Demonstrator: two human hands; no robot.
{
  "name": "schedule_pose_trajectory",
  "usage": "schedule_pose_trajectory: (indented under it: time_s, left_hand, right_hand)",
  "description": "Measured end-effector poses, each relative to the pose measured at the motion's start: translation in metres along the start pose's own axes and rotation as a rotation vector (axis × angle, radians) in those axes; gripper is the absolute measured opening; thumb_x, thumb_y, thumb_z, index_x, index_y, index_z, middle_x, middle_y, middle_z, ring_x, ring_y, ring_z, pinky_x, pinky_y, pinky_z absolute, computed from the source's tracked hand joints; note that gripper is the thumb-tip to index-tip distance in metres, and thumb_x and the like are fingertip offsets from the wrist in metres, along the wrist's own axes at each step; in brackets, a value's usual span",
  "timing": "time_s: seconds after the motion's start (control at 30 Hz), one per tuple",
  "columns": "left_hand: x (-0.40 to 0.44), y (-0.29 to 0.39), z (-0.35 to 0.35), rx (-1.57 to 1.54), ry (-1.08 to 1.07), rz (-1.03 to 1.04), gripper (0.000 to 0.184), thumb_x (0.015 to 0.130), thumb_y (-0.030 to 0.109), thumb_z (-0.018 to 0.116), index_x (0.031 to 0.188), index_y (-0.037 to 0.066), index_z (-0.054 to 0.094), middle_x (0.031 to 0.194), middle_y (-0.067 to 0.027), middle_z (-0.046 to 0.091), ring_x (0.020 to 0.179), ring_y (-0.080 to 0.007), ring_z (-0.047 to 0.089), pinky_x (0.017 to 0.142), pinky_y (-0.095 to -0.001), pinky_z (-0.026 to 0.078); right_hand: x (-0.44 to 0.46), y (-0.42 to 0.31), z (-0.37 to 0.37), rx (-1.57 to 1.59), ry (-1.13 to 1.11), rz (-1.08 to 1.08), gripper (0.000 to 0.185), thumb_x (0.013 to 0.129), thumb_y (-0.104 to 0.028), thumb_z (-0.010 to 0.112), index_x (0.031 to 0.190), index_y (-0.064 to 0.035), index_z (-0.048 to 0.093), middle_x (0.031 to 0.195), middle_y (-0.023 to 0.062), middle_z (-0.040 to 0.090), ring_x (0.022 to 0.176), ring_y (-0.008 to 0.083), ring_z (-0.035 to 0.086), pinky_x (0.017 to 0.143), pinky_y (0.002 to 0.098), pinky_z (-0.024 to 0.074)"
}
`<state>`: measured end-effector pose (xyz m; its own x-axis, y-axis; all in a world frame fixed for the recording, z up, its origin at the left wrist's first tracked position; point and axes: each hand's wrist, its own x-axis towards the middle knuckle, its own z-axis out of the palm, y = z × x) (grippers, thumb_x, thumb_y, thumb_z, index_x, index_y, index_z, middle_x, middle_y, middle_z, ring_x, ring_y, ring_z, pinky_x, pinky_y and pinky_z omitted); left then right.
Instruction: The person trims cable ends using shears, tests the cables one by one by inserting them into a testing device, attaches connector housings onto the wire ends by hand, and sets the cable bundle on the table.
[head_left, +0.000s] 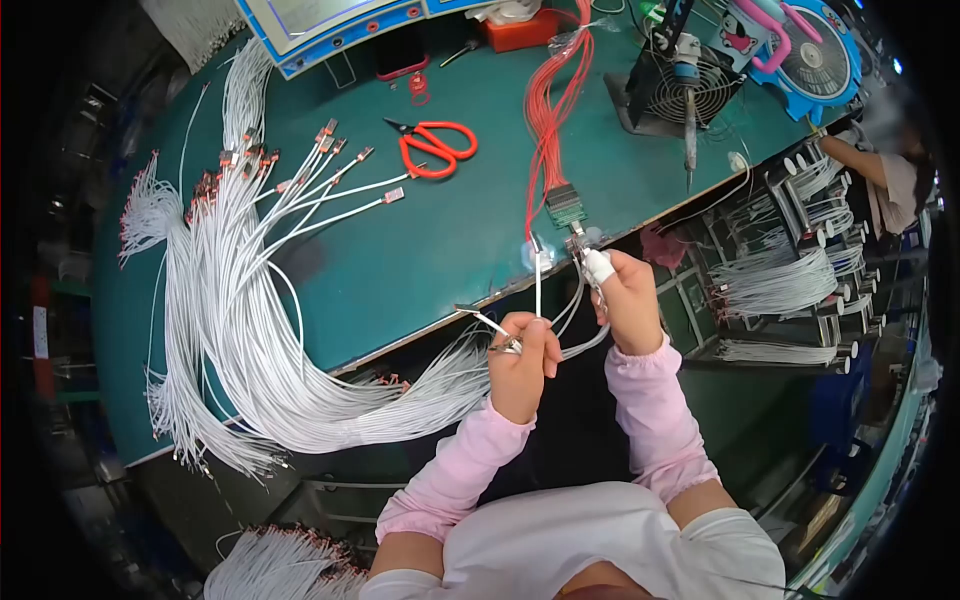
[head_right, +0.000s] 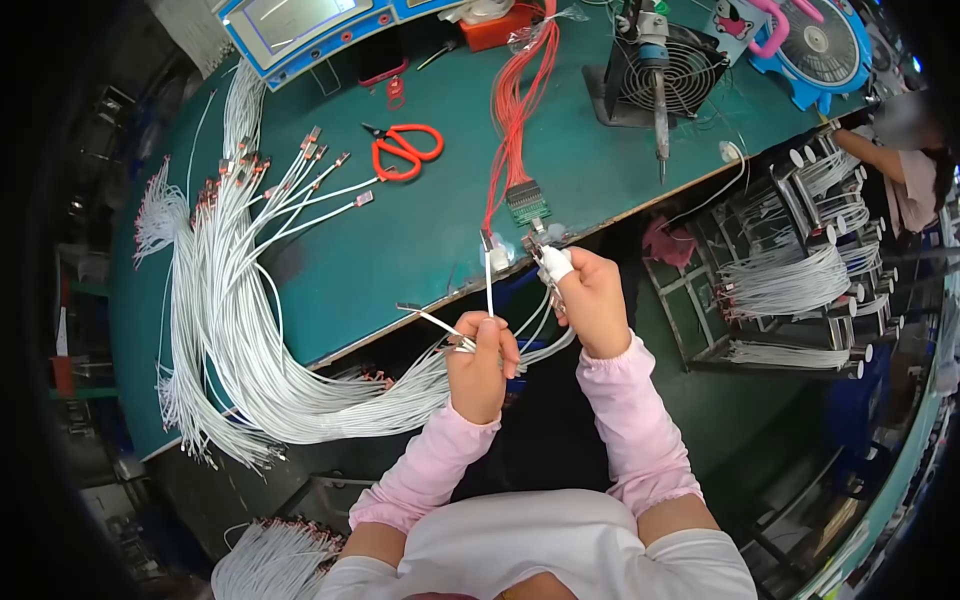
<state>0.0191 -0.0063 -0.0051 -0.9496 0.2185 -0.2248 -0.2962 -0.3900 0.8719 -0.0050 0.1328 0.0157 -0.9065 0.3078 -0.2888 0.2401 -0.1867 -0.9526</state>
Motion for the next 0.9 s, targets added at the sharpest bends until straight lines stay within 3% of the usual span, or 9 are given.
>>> schedule_pose_trajectory:
  time_s: [0.77,0.9]
  left_hand:
    - [0.001,-0.005,0.002,0.076,-0.032,0.021,0.012,0.089,0.014,0.039,0.084,0.004,0.043,0.054,-0.0056,0.046,0.043,-0.0093,0.039,0.041,-0.0206,0.031]
    - [0.002,-0.008,0.000,0.069,-0.052,0.037,0.011,0.089,0.013,0.038,0.086,0.004,0.044,0.054,-0.0054,0.046,0.044,-0.0092,0.039,0.041,-0.0205,0.031]
  right_hand:
    - [0.005,0.002,-0.006,0.069,-0.052,0.008,0.021,0.083,-0.017,0.050,0.068,-0.0024,0.053,0.049,-0.0012,0.045,0.034,0.0047,0.038,0.032,0.0176,0.0276]
    - [0.003,0.002,0.008,0.104,0.072,-0.011,0.021,0.084,-0.016,0.050,0.069,-0.0017,0.054,0.049,-0.0015,0.045,0.036,0.0043,0.039,0.033,0.0177,0.0293]
